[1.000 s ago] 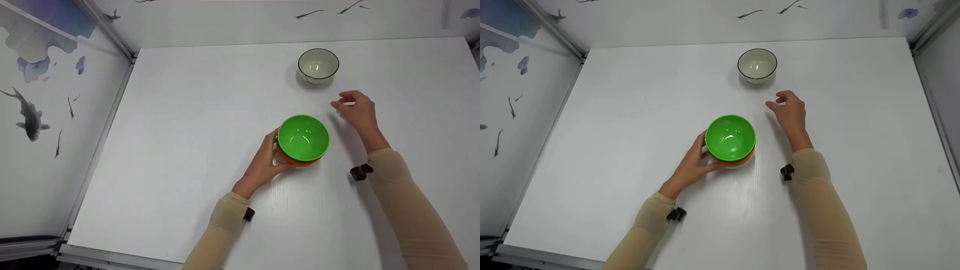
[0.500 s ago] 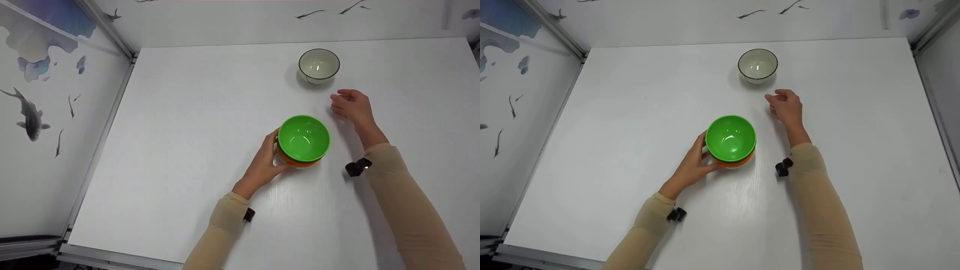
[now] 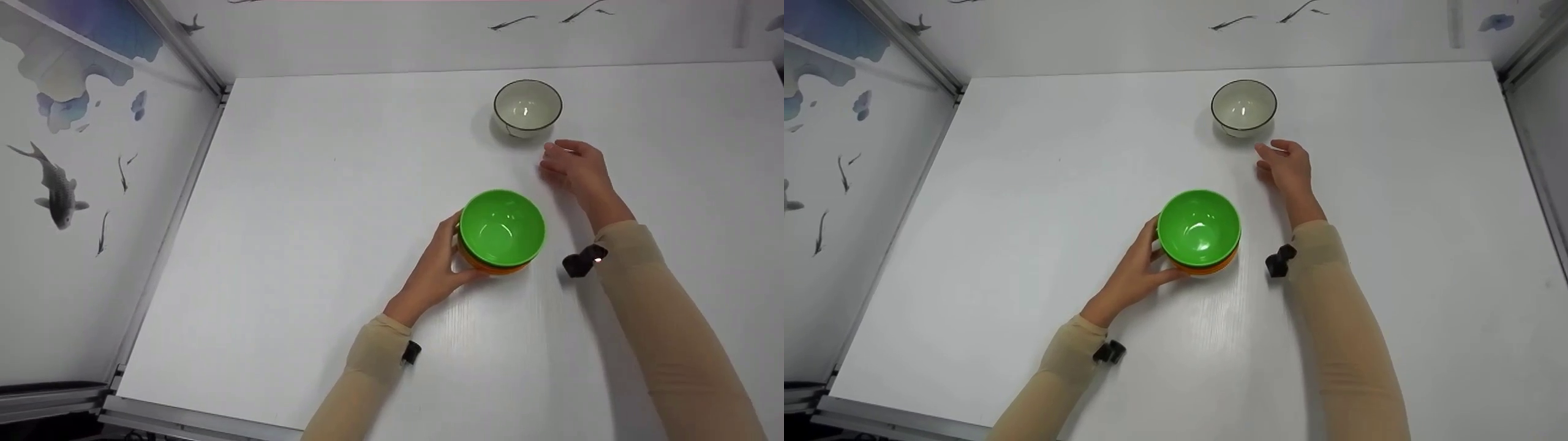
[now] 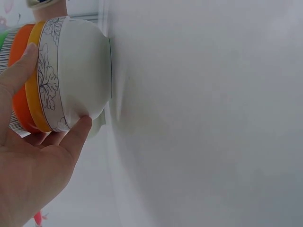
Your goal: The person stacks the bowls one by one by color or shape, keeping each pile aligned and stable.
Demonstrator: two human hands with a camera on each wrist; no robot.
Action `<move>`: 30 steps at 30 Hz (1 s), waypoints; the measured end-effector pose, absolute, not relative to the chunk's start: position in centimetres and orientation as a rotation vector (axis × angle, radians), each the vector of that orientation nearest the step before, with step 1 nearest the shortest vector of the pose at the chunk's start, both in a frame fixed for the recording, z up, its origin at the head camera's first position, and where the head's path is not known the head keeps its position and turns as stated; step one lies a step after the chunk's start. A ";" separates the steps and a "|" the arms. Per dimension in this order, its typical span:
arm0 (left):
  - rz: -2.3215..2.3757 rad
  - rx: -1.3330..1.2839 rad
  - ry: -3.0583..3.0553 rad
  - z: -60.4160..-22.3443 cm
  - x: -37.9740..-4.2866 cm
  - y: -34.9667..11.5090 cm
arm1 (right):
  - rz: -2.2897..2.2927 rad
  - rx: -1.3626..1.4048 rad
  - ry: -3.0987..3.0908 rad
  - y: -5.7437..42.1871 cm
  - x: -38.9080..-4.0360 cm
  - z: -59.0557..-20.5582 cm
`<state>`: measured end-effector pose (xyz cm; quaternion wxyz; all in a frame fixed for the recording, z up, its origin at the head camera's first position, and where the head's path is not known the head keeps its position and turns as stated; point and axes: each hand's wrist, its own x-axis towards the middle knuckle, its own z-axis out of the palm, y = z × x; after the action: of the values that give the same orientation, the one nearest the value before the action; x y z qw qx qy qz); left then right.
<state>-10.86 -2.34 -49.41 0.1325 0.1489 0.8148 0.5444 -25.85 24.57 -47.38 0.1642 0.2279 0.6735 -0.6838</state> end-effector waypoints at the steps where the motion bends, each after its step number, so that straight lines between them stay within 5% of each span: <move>1: 1.579 0.432 2.365 -49.4 -10.8 -2.3 | -1.969 0.655 1.896 24.5 -26.0 -47.4; 30: 1.577 0.478 2.373 -49.2 -10.5 -2.0 | -2.269 0.782 1.445 23.2 -28.9 -46.7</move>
<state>-10.54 -2.01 -49.16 0.1259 0.1641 0.8147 0.5417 -28.94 23.20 -46.69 0.1691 0.2750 0.5084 -0.7983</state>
